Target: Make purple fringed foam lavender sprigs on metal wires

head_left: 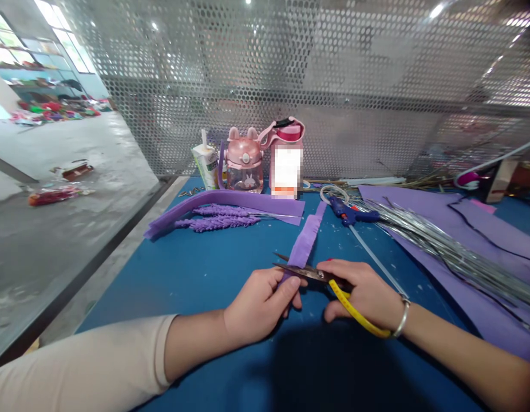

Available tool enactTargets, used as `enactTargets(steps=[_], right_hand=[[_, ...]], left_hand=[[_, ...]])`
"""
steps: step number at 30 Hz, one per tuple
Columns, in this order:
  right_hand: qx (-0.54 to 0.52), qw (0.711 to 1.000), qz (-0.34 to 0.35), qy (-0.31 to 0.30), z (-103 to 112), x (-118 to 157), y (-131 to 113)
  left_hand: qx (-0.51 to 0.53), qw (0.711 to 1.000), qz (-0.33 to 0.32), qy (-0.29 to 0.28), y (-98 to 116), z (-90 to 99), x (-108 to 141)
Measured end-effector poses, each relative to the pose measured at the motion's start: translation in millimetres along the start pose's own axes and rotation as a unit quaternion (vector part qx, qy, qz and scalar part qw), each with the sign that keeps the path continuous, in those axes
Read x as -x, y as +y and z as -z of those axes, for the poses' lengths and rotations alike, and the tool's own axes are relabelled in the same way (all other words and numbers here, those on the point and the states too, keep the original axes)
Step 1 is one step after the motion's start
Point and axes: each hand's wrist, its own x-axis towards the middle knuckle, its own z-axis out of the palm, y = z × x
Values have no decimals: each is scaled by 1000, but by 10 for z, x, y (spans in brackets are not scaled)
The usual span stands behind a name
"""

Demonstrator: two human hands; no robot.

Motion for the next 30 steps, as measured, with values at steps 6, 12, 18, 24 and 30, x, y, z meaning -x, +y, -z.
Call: enactTargets(steps=[6, 12, 18, 24, 30], right_hand=[[-25, 999, -25, -31, 51, -19, -45], [-16, 998, -36, -43, 61, -29, -65], [13, 995, -68, -74, 102, -25, -115], [24, 991, -84, -105, 149, -32, -199], [7, 993, -68, -92, 131, -30, -190]], left_hand=[[8, 1000, 13, 5, 1, 0, -13], [-31, 999, -3, 9, 26, 20, -16], [30, 999, 5, 19, 5, 2, -27], [74, 997, -13, 32, 34, 4, -34], [49, 998, -25, 31, 50, 9, -14]])
